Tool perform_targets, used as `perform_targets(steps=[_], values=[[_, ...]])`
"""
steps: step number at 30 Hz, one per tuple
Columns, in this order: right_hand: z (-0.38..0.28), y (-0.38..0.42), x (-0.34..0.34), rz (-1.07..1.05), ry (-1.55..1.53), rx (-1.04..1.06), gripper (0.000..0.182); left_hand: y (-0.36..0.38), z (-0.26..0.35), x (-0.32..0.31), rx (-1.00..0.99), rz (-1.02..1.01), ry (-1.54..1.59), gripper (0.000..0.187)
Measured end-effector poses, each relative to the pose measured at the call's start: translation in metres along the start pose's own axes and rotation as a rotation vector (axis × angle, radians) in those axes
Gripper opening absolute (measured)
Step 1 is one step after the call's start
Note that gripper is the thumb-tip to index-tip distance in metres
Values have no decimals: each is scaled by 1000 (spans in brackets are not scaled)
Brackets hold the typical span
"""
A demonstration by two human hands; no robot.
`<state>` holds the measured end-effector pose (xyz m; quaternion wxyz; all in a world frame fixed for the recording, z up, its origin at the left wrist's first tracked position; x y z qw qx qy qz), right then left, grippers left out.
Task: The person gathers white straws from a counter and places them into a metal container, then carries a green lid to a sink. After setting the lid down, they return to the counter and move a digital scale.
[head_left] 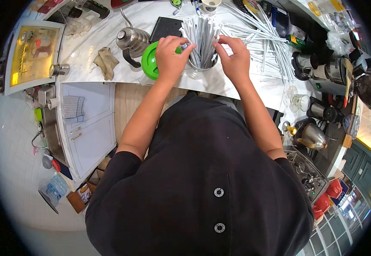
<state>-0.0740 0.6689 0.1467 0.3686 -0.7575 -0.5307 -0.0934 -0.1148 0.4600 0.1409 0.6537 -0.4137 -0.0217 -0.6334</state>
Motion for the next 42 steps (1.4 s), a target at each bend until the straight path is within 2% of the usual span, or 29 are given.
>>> perform_targets(steps=[4,6,7,9,10,12,15,17,19,20,21,23,24,26,29,31,34,37,38,39,42], values=[[17,-4,-7,39,97,-48,19,-4,-3,-5,-20,59,-53,27],[22,-5,-12,31,138,-12,17,-3,-4,-8,-5,81,-79,43],[23,-3,-14,20,179,24,16,-2,-4,-10,-4,78,-78,43],[28,3,-15,-4,216,20,16,2,-4,-9,32,124,-87,61],[29,5,-15,-26,252,21,16,3,-2,-9,34,121,-90,61],[35,10,-5,-3,173,3,17,7,3,-4,39,164,-64,72],[60,23,23,16,65,-74,21,16,13,3,45,196,-62,75],[94,37,47,35,50,-198,23,26,23,1,77,195,-36,73],[134,52,72,12,145,-253,22,36,47,-11,-65,139,-84,69],[156,60,84,-8,207,-305,20,37,64,-17,-88,132,-29,55],[177,67,95,-30,268,-357,19,39,73,-27,-86,128,-30,55],[208,79,115,-67,347,-377,19,43,103,-70,-231,-129,69,35],[223,84,121,-101,429,-392,20,44,110,-86,-229,-133,71,35],[244,90,127,-127,417,-367,21,53,112,-152,-160,-454,166,22],[255,90,125,-189,453,-268,29,63,100,-226,-237,-496,90,23],[248,85,114,-332,510,-210,35,61,95,-255,-173,-545,47,27],[249,81,109,-360,441,-149,37,57,69,-292,41,-590,-252,38],[250,77,102,-382,390,-110,33,55,51,-308,82,-678,-377,39],[249,74,101,-388,388,-90,31,52,50,-308,69,-654,-378,31],[248,73,101,-393,387,-72,29,51,48,-307,70,-654,-380,31],[248,70,104,-382,353,-74,26,50,48,-306,-44,-679,-401,21]])
Point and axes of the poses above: each hand's wrist, its own y-axis away from the middle knuckle, its own x-axis out of the back of the hand, z = x × y, the point moved 9 cm from there along -y, towards the middle knuckle, and after that the axes turned 1 degree about -z, right-handed, at the moved point
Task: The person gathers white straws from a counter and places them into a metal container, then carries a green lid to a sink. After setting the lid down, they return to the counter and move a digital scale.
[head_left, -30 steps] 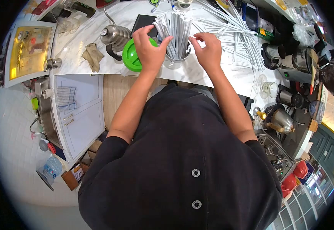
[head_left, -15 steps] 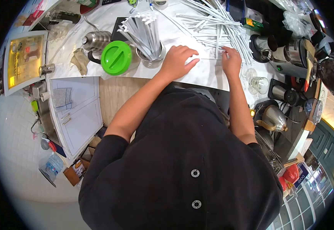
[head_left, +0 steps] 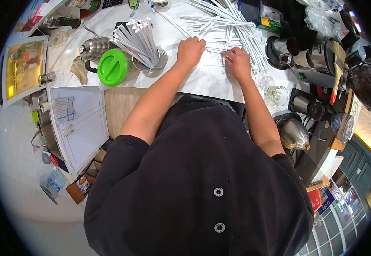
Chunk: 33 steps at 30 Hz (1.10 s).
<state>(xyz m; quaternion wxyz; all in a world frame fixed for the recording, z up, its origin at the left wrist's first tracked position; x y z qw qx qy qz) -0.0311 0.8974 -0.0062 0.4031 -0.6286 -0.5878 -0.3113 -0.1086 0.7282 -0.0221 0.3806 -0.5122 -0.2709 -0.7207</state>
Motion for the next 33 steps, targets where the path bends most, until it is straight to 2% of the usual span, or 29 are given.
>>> perform_targets(steps=[3,5,7,8,9,11,13,18,26,29,33], values=[[0,0,4,28,-33,3,26,6,-3,4,-5,55,18,13],[-1,-1,12,77,-81,28,27,17,3,26,-45,222,84,14],[-11,-6,27,130,-129,51,27,25,8,44,-67,300,156,14],[-15,-7,38,189,-174,51,28,29,9,57,-89,376,231,14],[-24,-11,54,247,-221,52,28,31,10,65,-88,379,225,14],[-40,-17,87,378,-261,46,29,38,4,80,-17,401,409,20],[-52,-24,110,458,-314,11,28,47,3,103,-7,458,423,21],[-102,-33,167,666,-384,103,13,79,-2,176,-11,637,483,22],[-166,-30,184,664,-577,205,15,172,-45,296,-93,817,494,18],[-195,-34,176,640,-617,220,17,193,-79,331,-107,944,556,18],[-225,-44,158,641,-651,279,17,197,-108,358,-145,967,513,19]])
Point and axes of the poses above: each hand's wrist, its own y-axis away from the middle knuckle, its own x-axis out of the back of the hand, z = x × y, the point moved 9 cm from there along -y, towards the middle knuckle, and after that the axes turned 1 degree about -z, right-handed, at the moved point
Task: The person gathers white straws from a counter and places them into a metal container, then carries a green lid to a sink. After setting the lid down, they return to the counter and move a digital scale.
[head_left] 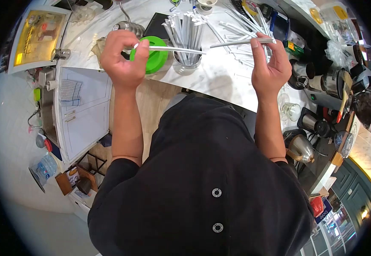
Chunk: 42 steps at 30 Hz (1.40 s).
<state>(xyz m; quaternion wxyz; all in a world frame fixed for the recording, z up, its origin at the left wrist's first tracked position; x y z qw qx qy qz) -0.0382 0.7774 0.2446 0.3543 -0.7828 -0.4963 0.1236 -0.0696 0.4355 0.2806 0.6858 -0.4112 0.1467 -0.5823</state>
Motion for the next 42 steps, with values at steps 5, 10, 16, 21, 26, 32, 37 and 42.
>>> perform_targets(steps=[5,10,16,21,26,32,37,42], values=[[-20,6,-43,-84,17,24,17,-3,-15,-11,-104,-150,-179,21],[-9,28,-85,-189,155,1,15,7,-39,-31,-165,-267,-310,21],[17,52,-112,-247,278,-8,14,31,-80,-60,-140,-281,-339,25],[47,64,-133,-275,364,-72,17,38,-96,-79,-121,-216,-344,26],[63,70,-146,-276,481,-123,15,47,-110,-92,-42,-205,-367,29],[74,80,-156,-316,594,-69,16,59,-115,-91,-40,-217,-314,26],[63,80,-149,-294,520,-67,20,60,-97,-79,18,-227,-240,27],[66,85,-101,-244,451,-115,23,74,-84,-67,35,-133,-204,38]])
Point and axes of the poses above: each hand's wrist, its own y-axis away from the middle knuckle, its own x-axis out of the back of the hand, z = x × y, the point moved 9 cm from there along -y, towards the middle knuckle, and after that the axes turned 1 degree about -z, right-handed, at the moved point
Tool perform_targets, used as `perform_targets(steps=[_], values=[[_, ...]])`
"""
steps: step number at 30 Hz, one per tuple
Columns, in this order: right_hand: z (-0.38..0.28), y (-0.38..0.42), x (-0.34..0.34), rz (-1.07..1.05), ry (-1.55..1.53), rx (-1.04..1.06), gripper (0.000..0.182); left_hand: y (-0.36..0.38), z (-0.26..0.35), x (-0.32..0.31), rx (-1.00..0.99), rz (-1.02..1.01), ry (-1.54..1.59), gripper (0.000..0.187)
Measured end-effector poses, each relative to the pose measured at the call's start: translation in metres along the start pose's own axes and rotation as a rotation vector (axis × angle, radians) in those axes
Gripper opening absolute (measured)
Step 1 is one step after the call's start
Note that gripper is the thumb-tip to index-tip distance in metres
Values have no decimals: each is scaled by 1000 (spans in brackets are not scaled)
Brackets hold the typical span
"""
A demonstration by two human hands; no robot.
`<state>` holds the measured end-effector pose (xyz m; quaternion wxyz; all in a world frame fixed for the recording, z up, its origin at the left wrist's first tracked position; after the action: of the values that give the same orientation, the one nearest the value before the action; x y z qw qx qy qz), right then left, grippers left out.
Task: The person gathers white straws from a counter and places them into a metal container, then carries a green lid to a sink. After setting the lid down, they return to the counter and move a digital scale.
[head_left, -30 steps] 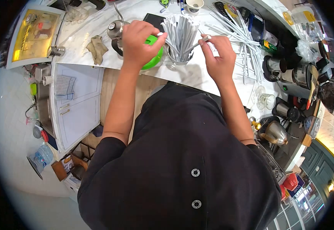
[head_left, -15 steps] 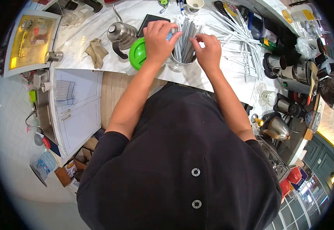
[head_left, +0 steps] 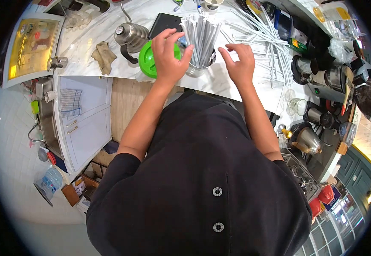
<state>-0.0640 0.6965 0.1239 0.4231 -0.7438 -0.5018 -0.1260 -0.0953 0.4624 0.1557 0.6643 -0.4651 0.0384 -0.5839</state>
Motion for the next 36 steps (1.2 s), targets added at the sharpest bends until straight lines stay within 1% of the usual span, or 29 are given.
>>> perform_targets(steps=[2,4,5,6,7,8,9,10,12,13,14,16,17,18,20,21,22,24,29,32,34,36], values=[[26,12,17,-2,7,-75,21,8,7,3,-1,21,1,41],[59,27,30,-48,36,-179,20,14,17,-4,34,-71,9,37],[73,34,36,-85,72,-222,21,15,27,-6,24,-70,13,30],[87,41,42,-122,107,-266,22,14,33,-11,23,-75,17,30],[102,49,50,-121,109,-271,22,14,43,-23,-27,-153,77,26],[118,56,53,-169,163,-284,22,15,54,-34,-75,-230,136,23],[132,65,55,-218,216,-296,22,14,66,-45,-117,-258,139,17],[143,72,62,-217,217,-299,22,14,76,-53,-117,-260,140,17],[167,88,60,-377,349,-328,23,20,103,-89,-161,-479,221,17],[176,94,60,-425,378,-348,24,27,110,-110,-163,-555,238,18],[182,99,64,-423,379,-355,24,32,114,-129,-166,-560,242,18],[187,107,61,-505,497,-377,26,52,105,-181,-114,-671,168,21],[183,108,63,-460,507,-363,22,65,94,-206,-84,-753,91,26],[181,111,59,-482,554,-342,23,73,88,-223,-90,-757,96,26],[180,114,55,-511,556,-306,24,88,73,-257,-57,-800,-37,29],[180,115,53,-507,592,-281,20,89,72,-268,-59,-808,-65,31],[183,116,53,-508,592,-289,20,90,71,-277,-60,-815,-62,31],[183,118,51,-496,556,-231,10,93,66,-291,-70,-843,-136,30],[189,119,57,-506,510,-187,11,98,67,-307,-71,-848,-171,26],[190,117,59,-514,462,-203,13,99,68,-307,-95,-795,-210,23],[195,116,61,-514,430,-265,13,101,64,-309,-24,-781,-297,19],[199,114,59,-525,430,-259,13,100,64,-309,-27,-779,-294,18]])
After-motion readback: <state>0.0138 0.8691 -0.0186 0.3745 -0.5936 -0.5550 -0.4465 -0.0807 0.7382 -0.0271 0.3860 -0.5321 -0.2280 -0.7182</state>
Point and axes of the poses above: each hand's wrist, its own y-axis away from the middle knuckle, its own x-axis out of the back of the hand, z = x × y, the point moved 9 cm from there along -y, towards the middle knuckle, and after that the axes turned 1 degree about -z, right-handed, at the moved point
